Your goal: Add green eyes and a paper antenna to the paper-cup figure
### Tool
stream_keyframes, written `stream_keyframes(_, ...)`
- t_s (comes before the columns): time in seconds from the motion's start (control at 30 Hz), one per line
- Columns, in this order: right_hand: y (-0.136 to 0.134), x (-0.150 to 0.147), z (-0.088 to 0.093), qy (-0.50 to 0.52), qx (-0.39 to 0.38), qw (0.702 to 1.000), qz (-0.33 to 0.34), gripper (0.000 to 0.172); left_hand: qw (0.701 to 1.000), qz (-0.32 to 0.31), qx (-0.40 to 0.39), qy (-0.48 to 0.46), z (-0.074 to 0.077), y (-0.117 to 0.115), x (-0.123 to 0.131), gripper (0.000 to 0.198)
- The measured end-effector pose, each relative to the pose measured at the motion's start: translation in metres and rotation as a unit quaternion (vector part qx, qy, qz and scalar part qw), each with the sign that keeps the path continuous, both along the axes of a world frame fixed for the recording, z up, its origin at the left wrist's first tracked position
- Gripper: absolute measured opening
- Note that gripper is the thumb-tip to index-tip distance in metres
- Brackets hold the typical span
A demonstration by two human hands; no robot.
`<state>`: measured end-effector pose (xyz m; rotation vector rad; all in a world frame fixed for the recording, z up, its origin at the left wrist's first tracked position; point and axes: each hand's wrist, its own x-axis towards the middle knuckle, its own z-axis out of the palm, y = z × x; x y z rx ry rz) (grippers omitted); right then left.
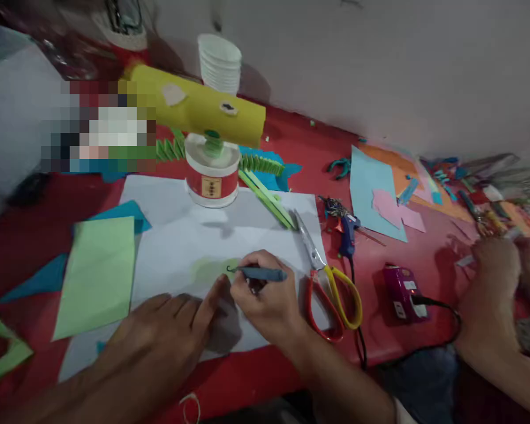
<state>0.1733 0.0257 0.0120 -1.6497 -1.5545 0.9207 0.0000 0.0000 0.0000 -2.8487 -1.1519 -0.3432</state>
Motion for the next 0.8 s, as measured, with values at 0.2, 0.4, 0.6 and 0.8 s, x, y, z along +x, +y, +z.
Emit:
stream_keyframes(0.2, -0.0033, 0.0001, -0.0009, -0.004, 0.006, 1.0, -0.011, 0.005, 1.0, -0.003, -0.006, 0.019, 0.0062, 0.0051, 0.001, 0.043)
stream_keyframes(0.4, -0.0025, -0.0012, -0.002, -0.008, 0.01, 1.0, -0.024, 0.005, 1.0, -0.008, 0.017, 0.007, 0.0043, 0.0071, 0.0004, 0.041)
stream_keyframes(0.6, -0.0005, -0.0035, 0.0008, -0.007, 0.002, 1.0, -0.013, 0.004, 1.0, -0.01, -0.016, 0.016, 0.0053, 0.0053, -0.0005, 0.044)
stream_keyframes(0.8, -0.0016, -0.0026, 0.001, -0.015, 0.002, 1.0, 0.002, 0.004, 1.0, -0.011, 0.003, 0.012, 0.0001, 0.003, -0.0013, 0.051)
